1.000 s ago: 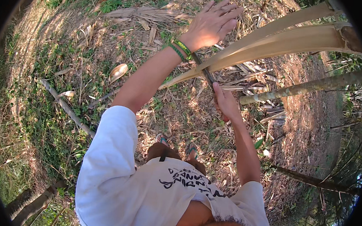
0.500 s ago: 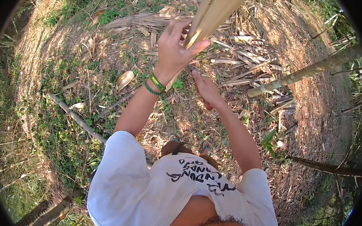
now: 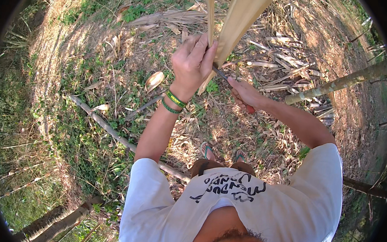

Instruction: The person splits a bamboo pole and then scrapes the surface of a bamboo strip with a large knife while sitting on the ground.

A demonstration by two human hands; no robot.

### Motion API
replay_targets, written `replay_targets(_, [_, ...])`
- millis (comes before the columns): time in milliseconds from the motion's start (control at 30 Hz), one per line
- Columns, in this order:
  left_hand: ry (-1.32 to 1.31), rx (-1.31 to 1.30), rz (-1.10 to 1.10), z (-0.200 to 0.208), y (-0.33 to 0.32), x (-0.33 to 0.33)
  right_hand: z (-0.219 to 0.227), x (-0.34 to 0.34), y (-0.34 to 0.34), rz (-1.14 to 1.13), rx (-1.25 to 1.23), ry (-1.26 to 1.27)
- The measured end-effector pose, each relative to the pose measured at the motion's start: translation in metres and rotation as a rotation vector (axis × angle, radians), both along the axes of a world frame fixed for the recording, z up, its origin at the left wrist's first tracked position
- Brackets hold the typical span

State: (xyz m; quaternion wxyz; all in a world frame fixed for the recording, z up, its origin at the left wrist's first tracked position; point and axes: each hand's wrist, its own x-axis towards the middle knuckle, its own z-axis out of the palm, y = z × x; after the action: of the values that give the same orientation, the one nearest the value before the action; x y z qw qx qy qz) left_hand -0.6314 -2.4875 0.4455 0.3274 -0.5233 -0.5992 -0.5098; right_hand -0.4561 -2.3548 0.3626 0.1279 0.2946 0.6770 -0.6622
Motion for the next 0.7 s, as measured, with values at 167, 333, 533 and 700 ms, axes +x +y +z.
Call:
replay_targets(167, [-0.092, -0.060, -0.140, 0.009, -0.020, -0.001, -0.006, 0.004, 0.007, 0.119, 0.052, 0.056])
replay_targets(333, [-0.055, 0.361, -0.136, 0.104, 0.008, -0.047, -0.020, 0.019, 0.010, 0.132, 0.218, 0.059])
replay_targets(533, [0.295, -0.525, 0.086, -0.094, 0.059, -0.118, 0.005, -0.012, 0.007, 0.153, 0.274, 0.063])
replay_targets(700, [0.185, -0.520, 0.093, -0.019, 0.095, -0.116, -0.003, -0.004, 0.024, -0.085, 0.163, 0.019])
